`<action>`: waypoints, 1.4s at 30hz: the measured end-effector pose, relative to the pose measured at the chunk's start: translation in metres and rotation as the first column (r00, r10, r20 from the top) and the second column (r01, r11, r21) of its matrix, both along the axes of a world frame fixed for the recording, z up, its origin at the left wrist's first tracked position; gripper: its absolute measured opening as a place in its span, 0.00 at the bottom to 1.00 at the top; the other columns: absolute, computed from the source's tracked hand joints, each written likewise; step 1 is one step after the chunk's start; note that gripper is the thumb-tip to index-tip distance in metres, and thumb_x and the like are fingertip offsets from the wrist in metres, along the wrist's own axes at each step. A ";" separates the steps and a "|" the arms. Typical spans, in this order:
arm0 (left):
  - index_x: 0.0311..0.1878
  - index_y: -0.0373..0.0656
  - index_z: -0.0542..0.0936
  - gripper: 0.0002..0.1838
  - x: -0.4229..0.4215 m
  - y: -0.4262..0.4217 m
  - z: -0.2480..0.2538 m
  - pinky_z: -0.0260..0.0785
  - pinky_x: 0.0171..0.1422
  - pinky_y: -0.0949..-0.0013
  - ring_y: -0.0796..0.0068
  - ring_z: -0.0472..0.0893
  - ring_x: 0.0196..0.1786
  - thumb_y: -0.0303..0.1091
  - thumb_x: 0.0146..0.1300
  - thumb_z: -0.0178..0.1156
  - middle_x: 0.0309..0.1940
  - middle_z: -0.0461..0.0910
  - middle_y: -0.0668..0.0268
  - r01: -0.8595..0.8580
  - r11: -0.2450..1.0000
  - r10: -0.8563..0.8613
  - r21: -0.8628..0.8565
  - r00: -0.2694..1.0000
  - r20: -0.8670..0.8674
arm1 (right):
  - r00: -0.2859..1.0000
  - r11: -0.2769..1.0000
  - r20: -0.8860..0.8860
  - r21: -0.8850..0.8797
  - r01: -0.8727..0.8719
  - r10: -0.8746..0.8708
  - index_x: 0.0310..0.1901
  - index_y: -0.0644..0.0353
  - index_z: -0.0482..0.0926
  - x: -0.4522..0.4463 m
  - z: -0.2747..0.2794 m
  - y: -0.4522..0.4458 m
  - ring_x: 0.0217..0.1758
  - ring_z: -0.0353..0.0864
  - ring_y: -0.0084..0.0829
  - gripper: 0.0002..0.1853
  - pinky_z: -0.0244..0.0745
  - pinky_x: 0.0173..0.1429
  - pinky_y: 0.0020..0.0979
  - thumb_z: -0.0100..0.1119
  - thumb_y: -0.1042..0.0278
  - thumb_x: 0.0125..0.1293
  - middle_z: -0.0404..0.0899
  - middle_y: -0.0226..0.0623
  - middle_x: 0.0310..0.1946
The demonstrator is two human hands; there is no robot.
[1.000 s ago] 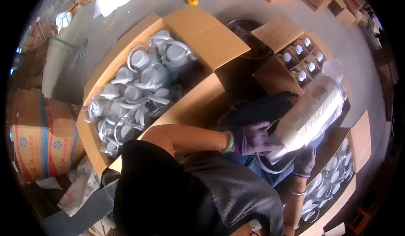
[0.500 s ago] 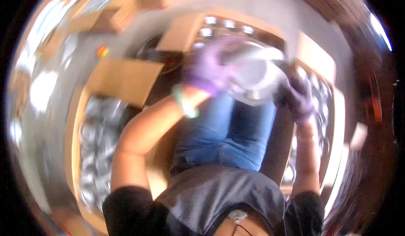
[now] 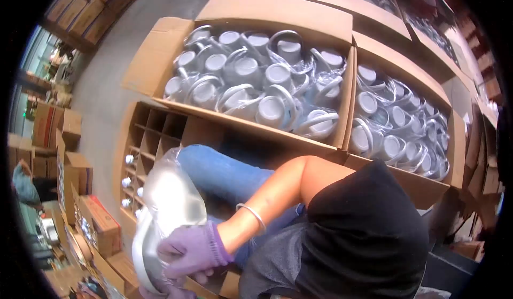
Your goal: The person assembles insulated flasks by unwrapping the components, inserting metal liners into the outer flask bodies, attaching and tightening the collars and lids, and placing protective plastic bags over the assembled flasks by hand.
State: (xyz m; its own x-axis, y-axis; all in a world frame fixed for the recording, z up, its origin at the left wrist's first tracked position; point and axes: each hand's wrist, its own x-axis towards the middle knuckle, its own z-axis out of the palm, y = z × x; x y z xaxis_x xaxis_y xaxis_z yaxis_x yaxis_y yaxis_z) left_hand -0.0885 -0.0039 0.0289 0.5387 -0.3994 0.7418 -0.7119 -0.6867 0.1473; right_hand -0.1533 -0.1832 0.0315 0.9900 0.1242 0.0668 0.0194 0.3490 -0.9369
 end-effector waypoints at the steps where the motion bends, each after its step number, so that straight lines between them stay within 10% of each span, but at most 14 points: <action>1: 0.49 0.39 0.75 0.21 0.009 -0.002 -0.011 0.75 0.43 0.70 0.65 0.83 0.36 0.40 0.57 0.66 0.35 0.82 0.59 0.009 0.996 -0.020 -0.092 0.993 -0.113 | 0.992 0.993 0.026 0.022 -0.120 0.119 0.33 0.62 0.74 0.001 -0.016 -0.011 0.17 0.79 0.22 0.13 0.73 0.22 0.22 0.57 0.60 0.66 0.80 0.36 0.21; 4: 0.46 0.39 0.75 0.18 0.043 -0.001 -0.034 0.75 0.41 0.69 0.66 0.82 0.34 0.39 0.57 0.65 0.33 0.80 0.59 -0.057 0.941 -0.098 -0.333 0.897 -0.431 | 0.967 0.980 0.240 0.197 0.034 -0.082 0.42 0.63 0.78 -0.003 -0.060 -0.052 0.30 0.84 0.25 0.11 0.78 0.33 0.26 0.57 0.63 0.66 0.83 0.41 0.31; 6: 0.45 0.39 0.75 0.17 0.061 -0.007 -0.043 0.74 0.40 0.69 0.66 0.81 0.33 0.38 0.56 0.64 0.32 0.80 0.60 -0.096 0.937 -0.098 -0.335 0.850 -0.517 | 0.869 0.896 0.309 -0.099 0.433 -0.385 0.50 0.61 0.78 -0.017 -0.094 -0.106 0.44 0.83 0.30 0.15 0.78 0.47 0.31 0.60 0.66 0.64 0.82 0.42 0.40; 10: 0.41 0.39 0.74 0.14 0.088 -0.022 -0.061 0.73 0.38 0.68 0.66 0.79 0.31 0.36 0.56 0.63 0.29 0.78 0.60 -0.136 0.944 -0.081 -0.301 0.788 -0.611 | 0.444 0.225 0.467 -0.452 0.863 -0.764 0.57 0.60 0.75 -0.056 -0.169 -0.272 0.53 0.79 0.38 0.23 0.76 0.55 0.33 0.64 0.72 0.58 0.78 0.44 0.49; 15: 0.37 0.40 0.74 0.10 0.110 -0.033 -0.069 0.72 0.36 0.67 0.66 0.77 0.28 0.33 0.55 0.61 0.26 0.76 0.61 -0.148 0.951 -0.083 -0.271 0.721 -0.688 | 0.271 -0.459 0.550 -0.824 0.333 -0.790 0.62 0.59 0.69 -0.114 -0.206 -0.481 0.63 0.71 0.50 0.33 0.65 0.68 0.41 0.62 0.56 0.54 0.72 0.54 0.58; 18: 0.34 0.40 0.74 0.08 0.122 -0.035 -0.070 0.71 0.34 0.67 0.66 0.76 0.26 0.32 0.55 0.59 0.25 0.75 0.61 -0.157 0.956 -0.075 -0.249 0.689 -0.721 | 0.575 -0.051 0.007 -0.997 -0.060 -0.818 0.63 0.61 0.70 -0.122 -0.184 -0.497 0.64 0.70 0.48 0.39 0.65 0.68 0.39 0.58 0.37 0.58 0.71 0.53 0.61; 20: 0.33 0.40 0.74 0.06 0.126 -0.038 -0.070 0.70 0.33 0.66 0.66 0.76 0.25 0.31 0.54 0.59 0.24 0.74 0.62 -0.180 0.956 -0.057 -0.233 0.664 -0.745 | 0.465 0.318 -0.345 -0.938 -0.139 -0.815 0.32 0.59 0.86 -0.107 -0.178 -0.494 0.38 0.84 0.43 0.40 0.76 0.48 0.41 0.47 0.23 0.57 0.84 0.47 0.32; 23: 0.30 0.40 0.74 0.04 0.136 -0.040 -0.070 0.70 0.32 0.66 0.66 0.74 0.23 0.29 0.54 0.57 0.22 0.73 0.62 -0.201 0.959 -0.032 -0.201 0.627 -0.779 | 0.508 -0.089 -0.066 -0.957 -0.276 -0.859 0.33 0.57 0.86 -0.085 -0.164 -0.466 0.40 0.84 0.45 0.37 0.76 0.48 0.41 0.48 0.25 0.57 0.84 0.48 0.34; 28: 0.26 0.40 0.73 0.03 0.160 -0.014 -0.083 0.68 0.29 0.65 0.67 0.72 0.21 0.27 0.53 0.55 0.19 0.71 0.63 -0.452 0.889 0.308 0.075 0.467 -0.829 | 0.510 0.006 0.036 -0.997 0.079 -0.859 0.43 0.55 0.84 -0.029 -0.193 -0.471 0.46 0.83 0.47 0.33 0.76 0.51 0.41 0.56 0.30 0.53 0.84 0.47 0.41; 29: 0.61 0.32 0.66 0.22 0.141 -0.047 -0.055 0.77 0.46 0.61 0.61 0.82 0.43 0.30 0.67 0.55 0.44 0.80 0.51 -0.076 0.970 -0.178 -0.232 0.428 -0.886 | 0.520 -0.078 0.098 -0.995 0.060 -0.849 0.43 0.55 0.84 -0.015 -0.224 -0.480 0.46 0.82 0.48 0.32 0.76 0.51 0.41 0.60 0.32 0.51 0.84 0.46 0.40; 30: 0.61 0.32 0.66 0.22 0.142 -0.047 -0.054 0.77 0.46 0.61 0.61 0.82 0.43 0.30 0.67 0.55 0.44 0.80 0.51 -0.077 0.971 -0.172 -0.226 0.431 -0.886 | 0.529 -0.161 0.160 -0.986 0.043 -0.833 0.43 0.55 0.84 -0.006 -0.246 -0.488 0.46 0.82 0.48 0.32 0.75 0.51 0.42 0.63 0.33 0.49 0.83 0.45 0.40; 36: 0.56 0.29 0.71 0.21 0.141 -0.038 -0.059 0.75 0.47 0.64 0.61 0.81 0.44 0.36 0.67 0.57 0.47 0.78 0.50 -0.052 0.991 -0.063 -0.120 0.617 -0.785 | 0.118 0.270 -0.243 -0.891 0.366 -0.963 0.47 0.60 0.83 -0.071 -0.229 -0.535 0.43 0.84 0.39 0.32 0.77 0.51 0.37 0.68 0.39 0.50 0.85 0.45 0.41; 38: 0.54 0.29 0.73 0.22 0.132 -0.053 -0.055 0.74 0.47 0.67 0.63 0.80 0.42 0.38 0.66 0.60 0.46 0.79 0.52 -0.153 0.970 -0.062 -0.190 0.598 -0.799 | -0.063 -0.190 0.182 -0.970 0.150 -0.981 0.59 0.58 0.74 -0.072 -0.228 -0.515 0.60 0.75 0.45 0.37 0.72 0.60 0.37 0.68 0.40 0.52 0.75 0.51 0.57; 42: 0.52 0.31 0.74 0.19 0.156 -0.041 -0.068 0.73 0.47 0.68 0.70 0.79 0.43 0.35 0.64 0.61 0.42 0.80 0.58 -0.072 0.980 -0.110 -0.184 0.572 -0.813 | 0.557 -0.342 0.620 -0.779 0.526 -0.553 0.63 0.59 0.67 -0.043 -0.233 -0.469 0.64 0.68 0.53 0.41 0.65 0.67 0.42 0.71 0.49 0.50 0.68 0.53 0.62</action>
State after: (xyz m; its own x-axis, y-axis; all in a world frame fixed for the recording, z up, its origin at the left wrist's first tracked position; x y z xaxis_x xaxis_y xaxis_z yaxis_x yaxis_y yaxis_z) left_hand 0.0674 -0.0448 -0.0389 0.9429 -0.3298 0.0459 -0.2379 -0.5705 0.7861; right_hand -0.1965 -0.6525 -0.2013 0.6597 -0.5393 0.5234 -0.4075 -0.8419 -0.3538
